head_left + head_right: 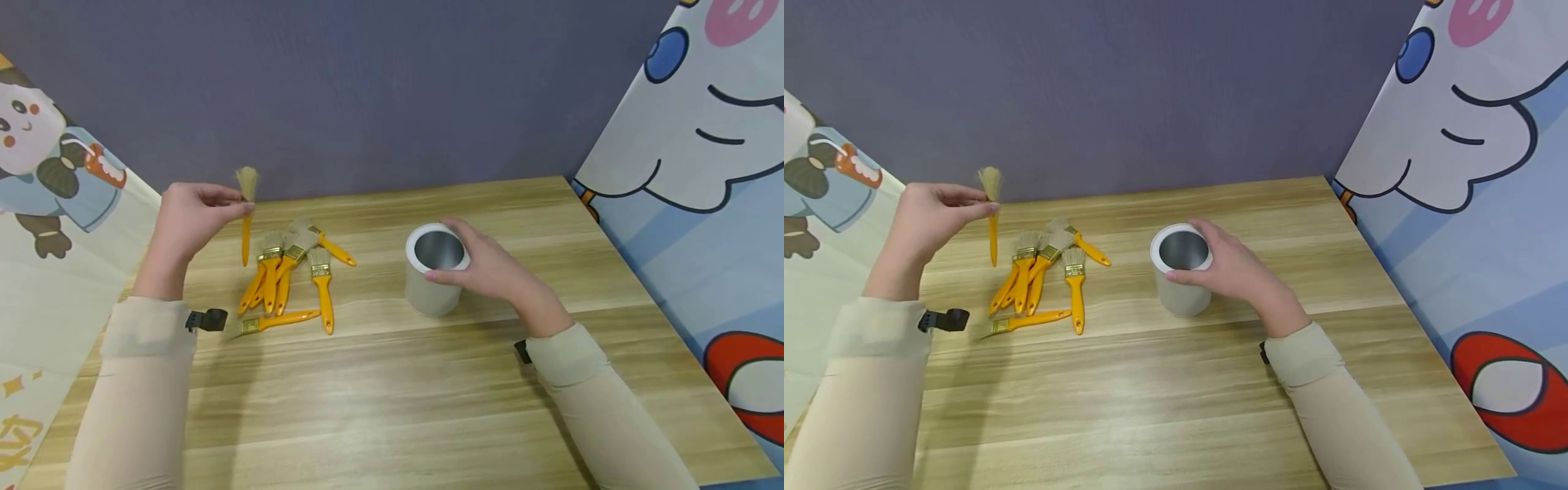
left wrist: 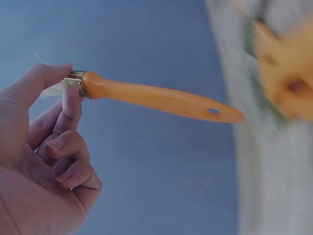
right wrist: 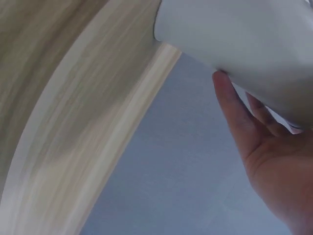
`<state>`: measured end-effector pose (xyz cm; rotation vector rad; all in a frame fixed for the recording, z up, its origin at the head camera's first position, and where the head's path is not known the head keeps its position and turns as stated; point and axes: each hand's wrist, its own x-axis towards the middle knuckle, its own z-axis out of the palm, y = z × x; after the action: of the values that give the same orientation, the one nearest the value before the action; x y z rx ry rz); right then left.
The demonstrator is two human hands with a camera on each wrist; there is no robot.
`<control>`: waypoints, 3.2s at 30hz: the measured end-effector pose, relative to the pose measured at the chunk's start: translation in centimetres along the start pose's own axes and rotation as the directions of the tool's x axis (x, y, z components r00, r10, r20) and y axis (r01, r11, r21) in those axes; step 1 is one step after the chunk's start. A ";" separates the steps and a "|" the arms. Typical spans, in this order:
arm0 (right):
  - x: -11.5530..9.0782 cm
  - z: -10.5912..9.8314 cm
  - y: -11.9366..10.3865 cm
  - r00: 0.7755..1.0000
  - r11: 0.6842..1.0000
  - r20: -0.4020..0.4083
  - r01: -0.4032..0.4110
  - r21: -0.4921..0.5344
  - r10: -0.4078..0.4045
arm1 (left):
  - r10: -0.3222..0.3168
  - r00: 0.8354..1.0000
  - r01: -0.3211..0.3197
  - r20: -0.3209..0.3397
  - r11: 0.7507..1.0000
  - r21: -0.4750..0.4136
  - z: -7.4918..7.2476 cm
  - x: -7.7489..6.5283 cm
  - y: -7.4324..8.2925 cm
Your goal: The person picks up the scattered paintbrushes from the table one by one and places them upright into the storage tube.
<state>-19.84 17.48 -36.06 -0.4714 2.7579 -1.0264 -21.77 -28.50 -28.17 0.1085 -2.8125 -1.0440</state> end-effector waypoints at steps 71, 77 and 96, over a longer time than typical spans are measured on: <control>0.5 0.2 0.7 0.995 0.960 0.056 0.063 0.273 -0.082 | 0.419 0.813 -0.455 0.405 0.890 -0.007 18.8 -3.5 17.6; 0.4 0.2 0.3 0.999 0.971 0.050 0.008 0.238 -0.020 | 0.421 0.823 -0.456 0.383 0.890 0.001 17.0 -2.9 17.2; 0.6 0.3 0.4 0.999 0.979 0.035 -0.020 0.201 0.013 | 0.215 0.939 -0.244 0.268 0.967 0.079 4.1 -1.1 4.4</control>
<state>-20.43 17.42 -36.56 -0.4304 2.5876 -1.2642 -21.41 -22.37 -28.47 -0.3640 -3.0161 -0.9058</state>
